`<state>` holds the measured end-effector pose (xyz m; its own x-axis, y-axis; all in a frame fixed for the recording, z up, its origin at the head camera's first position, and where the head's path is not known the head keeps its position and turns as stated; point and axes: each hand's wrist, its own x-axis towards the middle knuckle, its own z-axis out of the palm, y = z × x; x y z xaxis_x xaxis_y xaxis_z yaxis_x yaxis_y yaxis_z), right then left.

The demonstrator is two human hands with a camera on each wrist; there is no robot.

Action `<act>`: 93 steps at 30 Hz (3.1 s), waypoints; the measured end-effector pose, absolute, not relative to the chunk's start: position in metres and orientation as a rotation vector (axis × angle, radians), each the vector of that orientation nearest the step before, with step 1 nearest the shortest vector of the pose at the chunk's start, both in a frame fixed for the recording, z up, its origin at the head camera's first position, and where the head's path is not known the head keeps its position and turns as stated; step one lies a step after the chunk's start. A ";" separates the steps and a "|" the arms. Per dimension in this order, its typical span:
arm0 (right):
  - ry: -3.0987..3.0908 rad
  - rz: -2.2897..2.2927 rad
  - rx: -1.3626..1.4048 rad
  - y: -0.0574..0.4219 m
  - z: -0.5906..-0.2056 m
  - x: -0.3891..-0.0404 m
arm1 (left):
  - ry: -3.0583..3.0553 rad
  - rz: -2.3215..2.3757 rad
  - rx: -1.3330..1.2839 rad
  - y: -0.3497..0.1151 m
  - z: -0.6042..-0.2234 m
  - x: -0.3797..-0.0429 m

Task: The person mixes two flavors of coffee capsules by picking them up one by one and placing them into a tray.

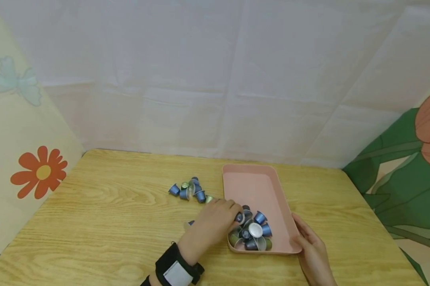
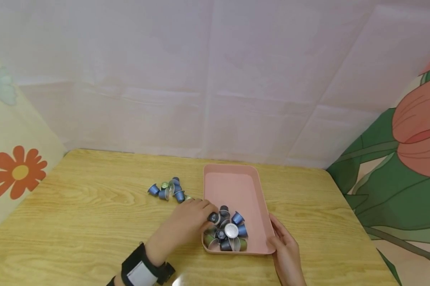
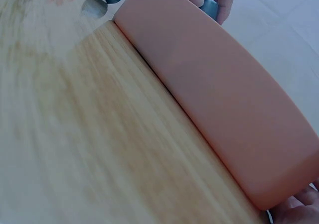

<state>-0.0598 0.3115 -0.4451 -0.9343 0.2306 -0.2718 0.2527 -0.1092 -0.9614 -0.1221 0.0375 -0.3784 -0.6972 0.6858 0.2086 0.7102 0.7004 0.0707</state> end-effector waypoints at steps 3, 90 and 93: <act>2.086 -2.258 0.563 0.312 -0.446 -0.060 | -2.726 -0.231 -1.158 0.038 -0.382 -0.122; 2.075 -2.285 0.553 0.314 -0.450 -0.061 | -2.869 -0.639 -0.796 -0.030 -0.381 -0.160; 2.071 -2.285 0.558 0.314 -0.450 -0.061 | -2.868 -0.648 -0.827 -0.028 -0.381 -0.159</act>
<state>-0.0606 0.3143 -0.4498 -0.9366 0.2294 -0.2649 0.2411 -0.1267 -0.9622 -0.1591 -0.0282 -0.3806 -0.8497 0.4891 0.1969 0.5262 0.7637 0.3741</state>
